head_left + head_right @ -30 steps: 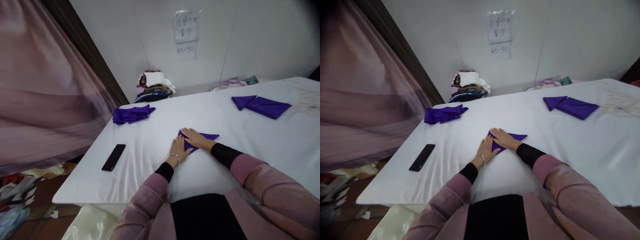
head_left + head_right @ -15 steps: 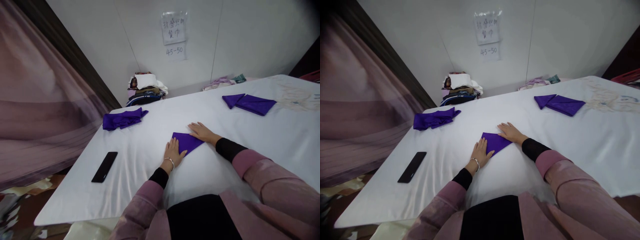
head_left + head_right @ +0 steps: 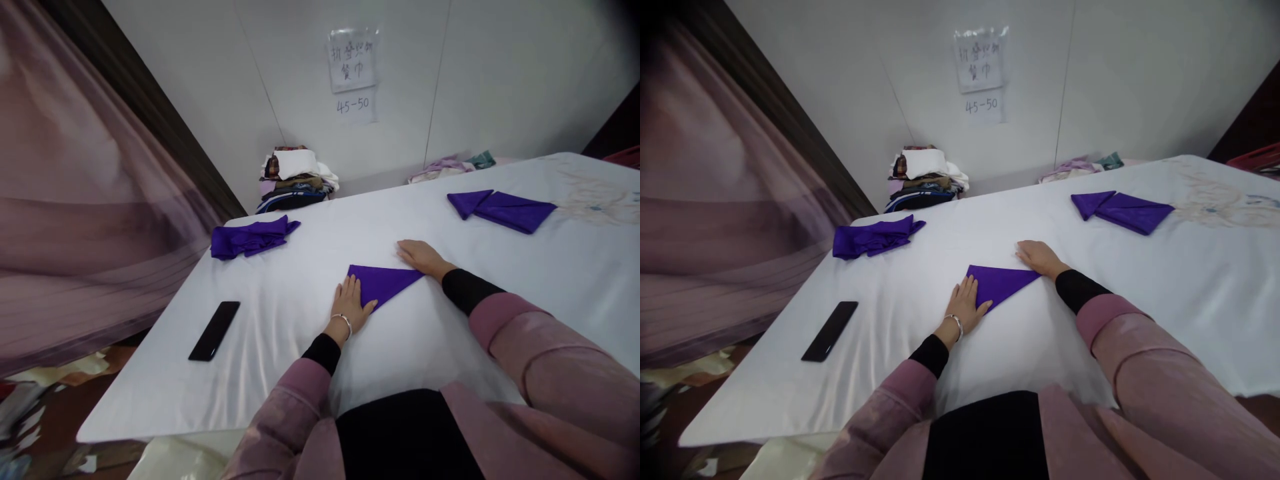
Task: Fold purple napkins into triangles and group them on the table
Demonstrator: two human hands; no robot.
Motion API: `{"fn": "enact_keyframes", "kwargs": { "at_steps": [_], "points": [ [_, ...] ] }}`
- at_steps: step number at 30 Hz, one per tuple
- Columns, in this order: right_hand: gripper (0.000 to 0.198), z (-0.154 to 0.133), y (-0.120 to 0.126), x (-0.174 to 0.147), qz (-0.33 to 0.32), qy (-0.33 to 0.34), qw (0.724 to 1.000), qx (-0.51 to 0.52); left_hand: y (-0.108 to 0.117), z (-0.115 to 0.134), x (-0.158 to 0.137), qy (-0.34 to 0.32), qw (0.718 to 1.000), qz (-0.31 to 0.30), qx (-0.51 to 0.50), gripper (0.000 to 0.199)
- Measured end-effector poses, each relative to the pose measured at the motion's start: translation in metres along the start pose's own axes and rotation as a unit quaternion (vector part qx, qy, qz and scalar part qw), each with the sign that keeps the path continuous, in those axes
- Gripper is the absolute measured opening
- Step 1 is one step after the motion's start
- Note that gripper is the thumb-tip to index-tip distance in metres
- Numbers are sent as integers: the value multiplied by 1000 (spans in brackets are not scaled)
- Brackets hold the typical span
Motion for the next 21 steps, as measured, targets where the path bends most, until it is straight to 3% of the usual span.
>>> {"fn": "enact_keyframes", "kwargs": {
  "at_steps": [3,6,8,10,12,15,21],
  "points": [
    [63,1,6,0,26,-42,999,0,1,0,0,-1,1000,6,-1,80],
    [64,-36,-4,-7,42,-22,999,0,0,1,1,-3,1000,7,1,80],
    [63,-79,-26,-14,-1,45,999,18,0,1,1,-2,1000,5,6,78],
    [66,-122,-54,-24,-83,122,988,35,-1,1,1,-2,1000,2,10,74],
    [71,-145,-73,-30,-132,139,980,45,-2,1,2,-5,1000,-1,10,72],
    [74,-145,-80,-28,-150,114,981,46,-1,2,2,-4,1000,0,5,73],
    [72,-108,-65,-24,-153,103,983,13,1,2,1,-1,1000,1,-9,79]
  ]
}}
Point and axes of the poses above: each hand's wrist, its own x-axis towards the middle knuckle, its own y-axis out of the back of the hand, z = x × y, the point moved 8 cm from there along x, towards the middle knuckle, and after that the axes turned 11 degrees about x, right-handed, at the moved point
